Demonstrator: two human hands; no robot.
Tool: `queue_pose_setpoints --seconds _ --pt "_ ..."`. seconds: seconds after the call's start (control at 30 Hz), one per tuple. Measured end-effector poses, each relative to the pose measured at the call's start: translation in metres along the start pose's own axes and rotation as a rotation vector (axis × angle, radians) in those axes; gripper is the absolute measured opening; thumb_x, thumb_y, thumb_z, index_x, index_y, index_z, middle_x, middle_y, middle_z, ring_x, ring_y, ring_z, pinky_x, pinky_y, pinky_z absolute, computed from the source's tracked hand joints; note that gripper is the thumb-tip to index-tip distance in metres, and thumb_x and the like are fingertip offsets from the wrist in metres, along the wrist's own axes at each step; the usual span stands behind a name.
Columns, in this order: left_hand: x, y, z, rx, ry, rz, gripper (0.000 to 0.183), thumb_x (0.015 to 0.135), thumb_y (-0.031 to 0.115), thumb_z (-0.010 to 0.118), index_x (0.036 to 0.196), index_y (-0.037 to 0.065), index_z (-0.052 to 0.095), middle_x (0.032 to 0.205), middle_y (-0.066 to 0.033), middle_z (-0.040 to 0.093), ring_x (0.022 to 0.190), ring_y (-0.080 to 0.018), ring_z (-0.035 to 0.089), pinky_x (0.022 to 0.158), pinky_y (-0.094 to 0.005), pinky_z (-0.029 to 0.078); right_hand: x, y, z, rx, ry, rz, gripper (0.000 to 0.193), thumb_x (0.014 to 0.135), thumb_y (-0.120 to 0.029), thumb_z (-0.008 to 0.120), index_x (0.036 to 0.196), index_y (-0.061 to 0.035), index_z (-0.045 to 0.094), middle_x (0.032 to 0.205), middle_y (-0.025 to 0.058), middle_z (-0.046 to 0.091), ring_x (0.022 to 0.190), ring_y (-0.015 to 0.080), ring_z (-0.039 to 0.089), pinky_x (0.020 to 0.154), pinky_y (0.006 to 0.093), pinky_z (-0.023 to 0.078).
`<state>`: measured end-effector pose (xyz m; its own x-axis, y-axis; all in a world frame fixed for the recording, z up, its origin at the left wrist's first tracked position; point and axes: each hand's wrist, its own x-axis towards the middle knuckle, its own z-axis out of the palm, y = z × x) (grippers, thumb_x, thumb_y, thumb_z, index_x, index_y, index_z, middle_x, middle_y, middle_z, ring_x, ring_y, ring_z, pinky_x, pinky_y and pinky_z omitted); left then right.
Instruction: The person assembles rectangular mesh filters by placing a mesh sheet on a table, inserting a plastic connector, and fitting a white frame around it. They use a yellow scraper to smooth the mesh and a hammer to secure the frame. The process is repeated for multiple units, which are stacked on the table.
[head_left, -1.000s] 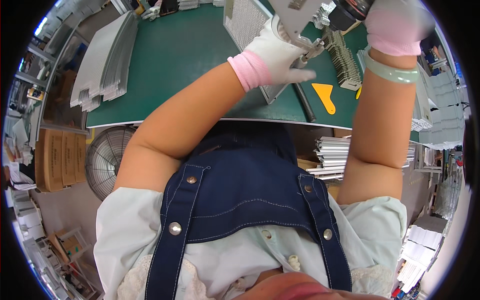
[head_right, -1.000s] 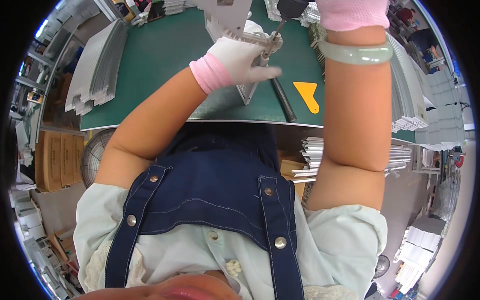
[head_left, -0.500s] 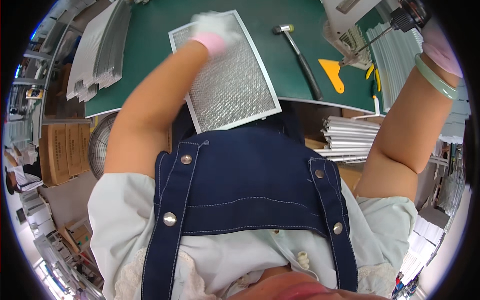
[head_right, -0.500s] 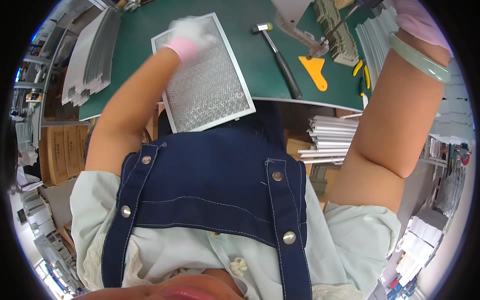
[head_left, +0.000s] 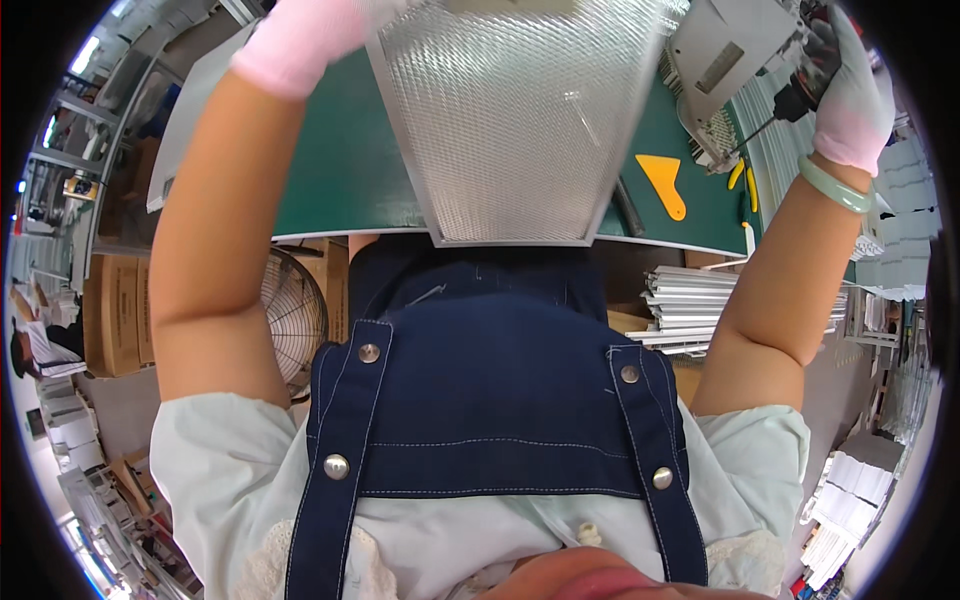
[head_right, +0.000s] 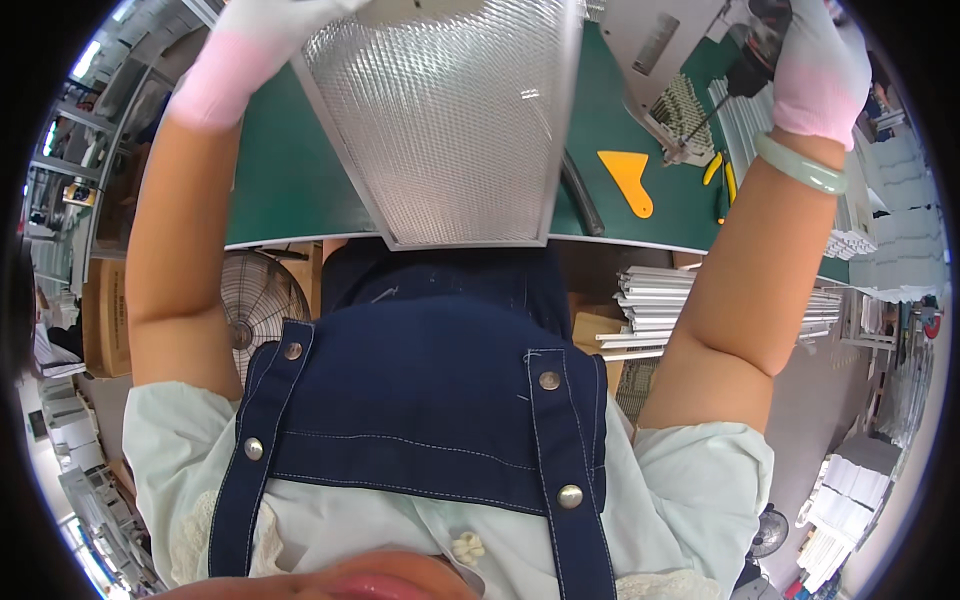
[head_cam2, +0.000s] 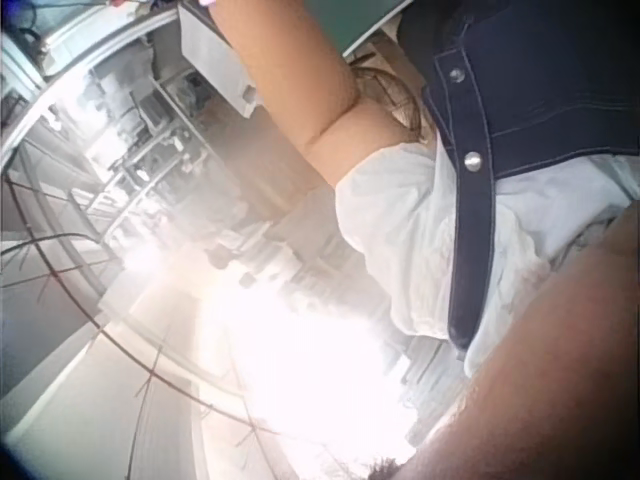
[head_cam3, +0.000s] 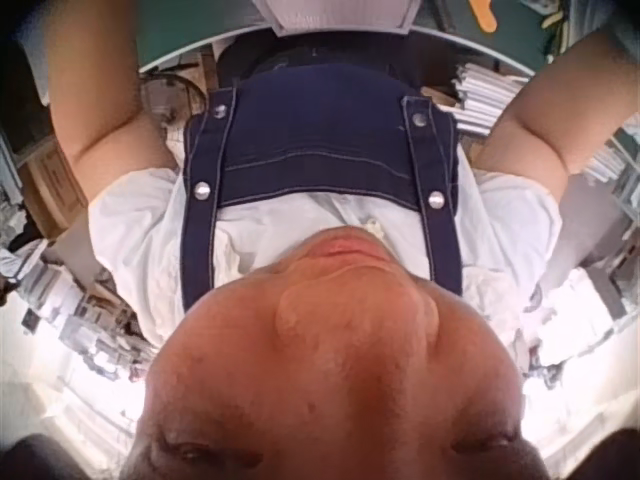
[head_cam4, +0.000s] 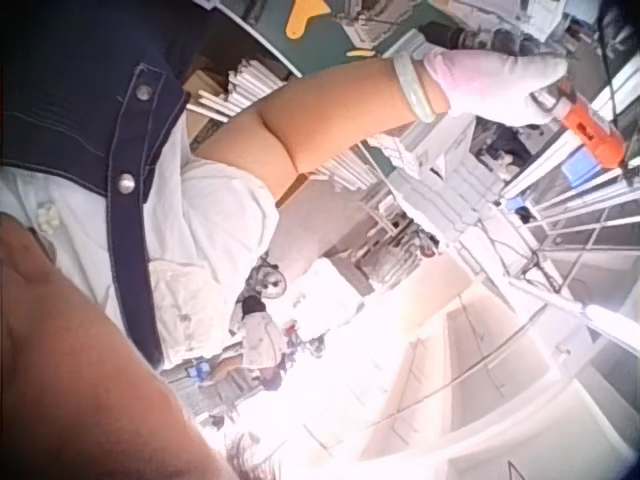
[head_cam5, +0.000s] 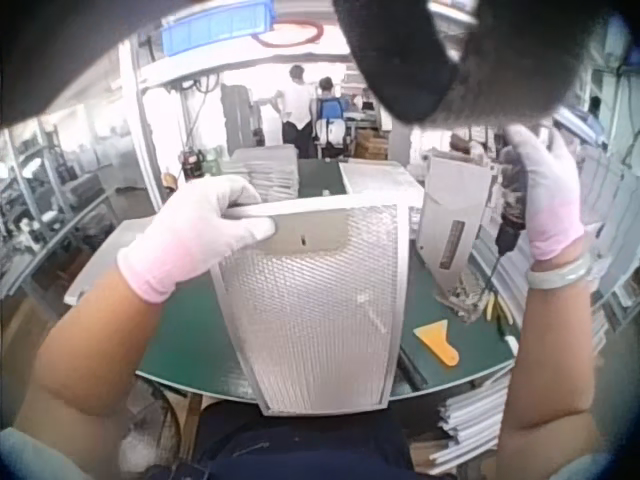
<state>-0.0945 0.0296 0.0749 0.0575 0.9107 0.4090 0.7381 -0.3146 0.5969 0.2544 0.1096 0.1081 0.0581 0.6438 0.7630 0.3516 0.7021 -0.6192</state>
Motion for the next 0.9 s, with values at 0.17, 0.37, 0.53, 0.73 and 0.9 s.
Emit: queue_pose_setpoints --seconds 0.17,0.37,0.53,0.73,0.9 --pt "-0.096 0.052 0.016 0.457 -0.357 0.297 0.014 0.076 0.014 0.072 0.081 0.005 0.062 0.073 -0.0138 0.06 0.07 -0.0329 0.061 0.064 -0.0413 0.049 -0.019 0.006 0.028 0.224 0.149 -0.02 0.026 0.09 -0.016 0.068 0.113 -0.0041 0.063 0.092 -0.0001 0.063 0.08 0.0087 0.057 0.072 0.0243 0.046" --pt "-0.119 0.044 0.038 0.359 -0.421 0.344 0.022 0.07 0.01 0.076 0.085 0.006 0.061 0.071 -0.0109 0.059 0.067 -0.0314 0.061 0.061 -0.0421 0.047 -0.039 0.032 0.068 0.295 0.18 -0.051 0.024 0.092 -0.017 0.065 0.113 -0.0043 0.063 0.094 0.0004 0.064 0.082 0.0096 0.058 0.074 0.0247 0.047" --pt "-0.12 0.034 0.047 0.248 -0.392 0.479 0.028 0.067 0.007 0.077 0.088 0.007 0.059 0.068 -0.0079 0.056 0.064 -0.0302 0.059 0.059 -0.0402 0.046 -0.048 0.037 0.074 0.309 0.202 -0.053 0.024 0.093 -0.017 0.062 0.113 -0.0044 0.063 0.095 0.0008 0.065 0.084 0.0104 0.059 0.076 0.025 0.047" --pt "-0.115 0.031 0.054 0.128 -0.416 0.444 0.024 0.067 0.006 0.076 0.085 0.009 0.06 0.069 -0.008 0.057 0.064 -0.0308 0.058 0.059 -0.0399 0.045 -0.049 0.04 0.078 0.331 0.19 -0.064 0.023 0.095 -0.017 0.059 0.113 -0.0046 0.063 0.097 0.0013 0.065 0.086 0.0113 0.061 0.078 0.0254 0.048" --pt "-0.112 0.032 0.057 0.102 -0.391 0.453 0.022 0.068 0.007 0.077 0.083 0.009 0.061 0.069 -0.0083 0.058 0.064 -0.031 0.058 0.06 -0.04 0.045 -0.048 0.039 0.073 0.343 0.173 -0.073 0.023 0.096 -0.018 0.056 0.113 -0.0047 0.063 0.099 0.0017 0.066 0.088 0.012 0.062 0.08 0.0257 0.049"
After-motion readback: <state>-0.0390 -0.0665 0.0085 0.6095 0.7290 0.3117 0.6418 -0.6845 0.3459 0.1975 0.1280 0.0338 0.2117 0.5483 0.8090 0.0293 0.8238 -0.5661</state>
